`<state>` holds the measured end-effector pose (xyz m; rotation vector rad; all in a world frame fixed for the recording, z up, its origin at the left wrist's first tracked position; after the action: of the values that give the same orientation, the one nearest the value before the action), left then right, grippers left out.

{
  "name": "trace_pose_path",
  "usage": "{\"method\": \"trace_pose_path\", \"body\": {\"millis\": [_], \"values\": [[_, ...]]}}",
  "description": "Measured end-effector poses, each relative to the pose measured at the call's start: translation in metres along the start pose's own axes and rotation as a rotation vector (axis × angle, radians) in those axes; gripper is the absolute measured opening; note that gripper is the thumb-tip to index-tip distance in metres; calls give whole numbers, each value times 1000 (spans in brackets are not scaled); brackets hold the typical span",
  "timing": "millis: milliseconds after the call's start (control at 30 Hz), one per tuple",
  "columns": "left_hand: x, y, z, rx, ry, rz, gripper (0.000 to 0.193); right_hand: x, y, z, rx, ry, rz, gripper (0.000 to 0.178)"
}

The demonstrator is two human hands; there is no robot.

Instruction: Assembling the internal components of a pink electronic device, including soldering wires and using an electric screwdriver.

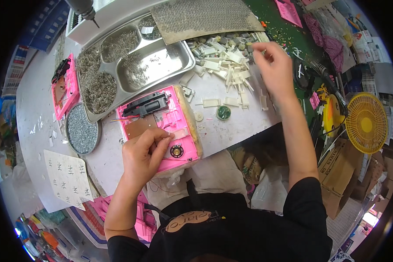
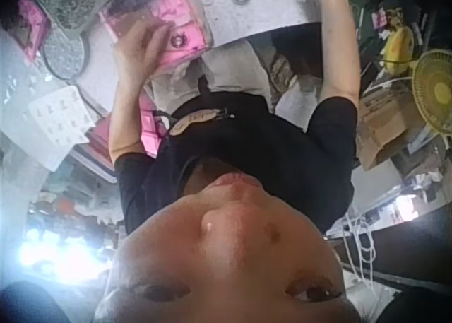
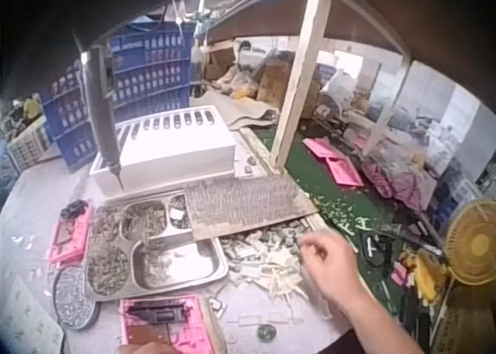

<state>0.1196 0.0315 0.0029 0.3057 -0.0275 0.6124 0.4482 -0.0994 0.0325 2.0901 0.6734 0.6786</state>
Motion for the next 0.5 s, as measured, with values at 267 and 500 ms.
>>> {"method": "trace_pose_path", "body": {"millis": [267, 500], "values": [[-1, 6, -7, -158, 77, 4, 8, 42, -14, 28, -488, 198, 66, 25], [48, -24, 60, -34, -72, -63, 17, -13, -21, 10, 686, -187, -240, 16]]}}
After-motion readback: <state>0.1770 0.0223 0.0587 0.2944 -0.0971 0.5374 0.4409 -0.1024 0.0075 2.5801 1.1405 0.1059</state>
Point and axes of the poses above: each hand's wrist, its own x-axis towards the middle knuckle, its own y-axis out of the back of the hand, z = x × y, the point moved 10 cm from there along x, towards the middle knuckle, and after that the axes turned 15 degrees about -x, right-handed, at the moved point
